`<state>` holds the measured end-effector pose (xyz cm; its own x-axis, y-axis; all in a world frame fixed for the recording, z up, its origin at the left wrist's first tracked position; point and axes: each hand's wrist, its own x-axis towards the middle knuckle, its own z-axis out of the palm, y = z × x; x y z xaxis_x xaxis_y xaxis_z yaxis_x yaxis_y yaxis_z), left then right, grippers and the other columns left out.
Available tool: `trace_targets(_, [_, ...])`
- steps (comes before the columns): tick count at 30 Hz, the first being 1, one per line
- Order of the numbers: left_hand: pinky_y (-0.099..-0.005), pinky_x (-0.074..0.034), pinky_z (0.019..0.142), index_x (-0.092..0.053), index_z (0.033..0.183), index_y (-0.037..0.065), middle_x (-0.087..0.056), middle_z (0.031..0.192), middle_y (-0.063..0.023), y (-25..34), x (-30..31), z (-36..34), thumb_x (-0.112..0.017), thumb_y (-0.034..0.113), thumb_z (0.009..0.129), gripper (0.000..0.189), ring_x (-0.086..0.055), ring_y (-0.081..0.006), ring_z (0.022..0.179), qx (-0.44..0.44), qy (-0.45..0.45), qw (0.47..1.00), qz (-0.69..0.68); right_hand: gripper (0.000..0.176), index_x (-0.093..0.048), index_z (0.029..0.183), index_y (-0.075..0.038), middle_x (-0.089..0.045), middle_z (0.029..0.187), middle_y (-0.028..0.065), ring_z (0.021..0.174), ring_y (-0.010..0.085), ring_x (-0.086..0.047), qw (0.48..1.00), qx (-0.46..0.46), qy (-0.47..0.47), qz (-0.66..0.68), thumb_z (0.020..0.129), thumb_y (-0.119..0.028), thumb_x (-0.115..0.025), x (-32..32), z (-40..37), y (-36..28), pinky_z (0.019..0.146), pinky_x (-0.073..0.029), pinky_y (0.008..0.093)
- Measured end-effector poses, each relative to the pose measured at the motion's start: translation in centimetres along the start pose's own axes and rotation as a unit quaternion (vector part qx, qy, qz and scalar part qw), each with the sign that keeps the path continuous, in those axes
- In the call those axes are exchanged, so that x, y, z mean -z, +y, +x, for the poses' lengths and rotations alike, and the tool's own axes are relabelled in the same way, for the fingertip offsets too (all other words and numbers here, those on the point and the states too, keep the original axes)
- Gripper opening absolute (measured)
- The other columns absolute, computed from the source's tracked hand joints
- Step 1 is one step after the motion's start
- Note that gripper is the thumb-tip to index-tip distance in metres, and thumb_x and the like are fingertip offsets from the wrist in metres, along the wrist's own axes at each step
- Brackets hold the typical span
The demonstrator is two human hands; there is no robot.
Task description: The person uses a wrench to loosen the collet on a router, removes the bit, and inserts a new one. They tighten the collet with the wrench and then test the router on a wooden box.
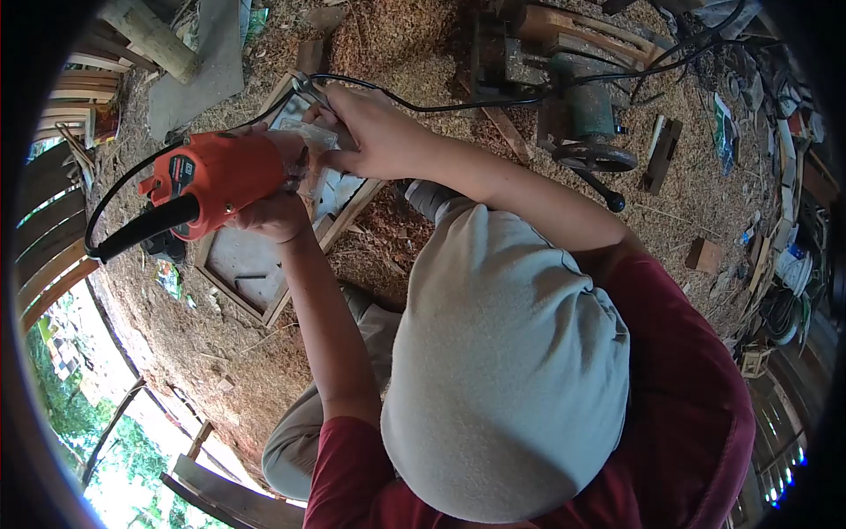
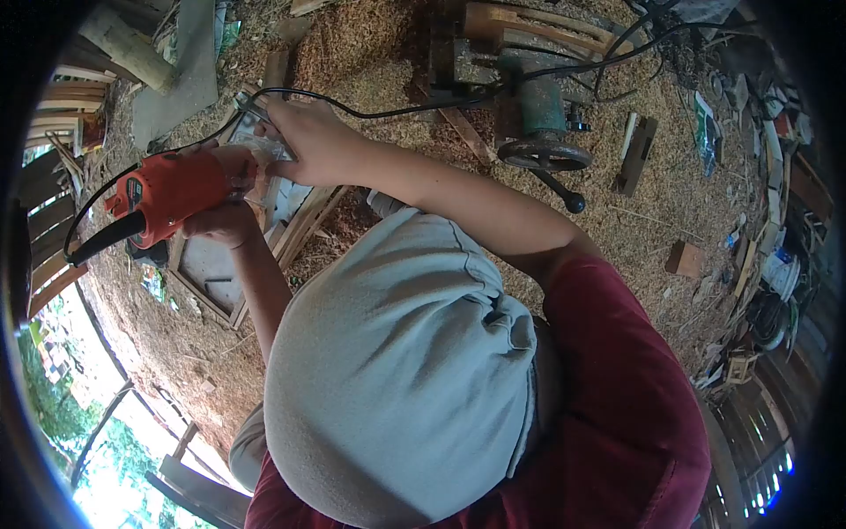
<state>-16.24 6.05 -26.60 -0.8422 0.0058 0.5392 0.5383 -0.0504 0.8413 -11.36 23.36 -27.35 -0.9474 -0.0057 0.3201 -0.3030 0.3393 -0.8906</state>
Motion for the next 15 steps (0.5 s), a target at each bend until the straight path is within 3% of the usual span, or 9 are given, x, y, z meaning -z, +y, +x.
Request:
trace_targets(4, [-0.0475,-0.059,0.092,-0.038,0.141,-0.006,-0.058,0.126,-0.0250,-0.3,0.0,-0.1,-0.044,0.091,0.082,0.113,-0.066,-0.0361,0.109,-0.003,0.012,1.000,-0.012,0.056,-0.051,0.115,0.000,-0.065,0.099,0.0187,0.093,0.0415,-0.066,0.998,0.030,0.028,-0.048,0.076,-0.022,-0.084,-0.7,-0.3,0.7,0.078,-0.051,0.0477])
trace_targets(8, [-0.0470,-0.061,0.089,-0.034,0.143,-0.006,-0.056,0.129,-0.0265,-0.4,0.1,0.1,-0.045,0.089,0.083,0.113,-0.067,-0.0357,0.106,-0.003,0.017,1.000,-0.009,0.058,-0.051,0.115,0.000,-0.062,0.111,0.0201,0.106,0.0420,-0.062,0.997,0.019,0.014,-0.079,0.075,-0.025,-0.085,-0.7,-0.3,0.8,0.086,-0.047,0.0506])
trace_targets(13, [-0.0493,-0.059,0.093,-0.033,0.145,-0.004,-0.054,0.132,-0.0258,0.8,-1.1,0.3,-0.040,0.093,0.081,0.116,-0.066,-0.0370,0.109,-0.001,0.046,0.998,0.040,0.060,-0.053,0.114,-0.001,-0.054,0.119,0.0219,0.118,0.0437,-0.051,0.982,0.050,0.100,-0.150,0.073,-0.031,-0.087,-1.3,-1.0,1.6,0.094,-0.042,0.0504])
trace_targets(15, [-0.0495,-0.059,0.094,-0.033,0.145,-0.003,-0.054,0.132,-0.0253,1.1,-1.3,0.5,-0.040,0.094,0.080,0.117,-0.066,-0.0372,0.110,-0.009,0.051,0.997,0.053,0.062,-0.054,0.112,-0.001,-0.053,0.116,0.0216,0.115,0.0432,-0.051,0.988,0.023,0.096,-0.120,0.072,-0.033,-0.088,-1.5,-1.2,2.1,0.094,-0.043,0.0491])
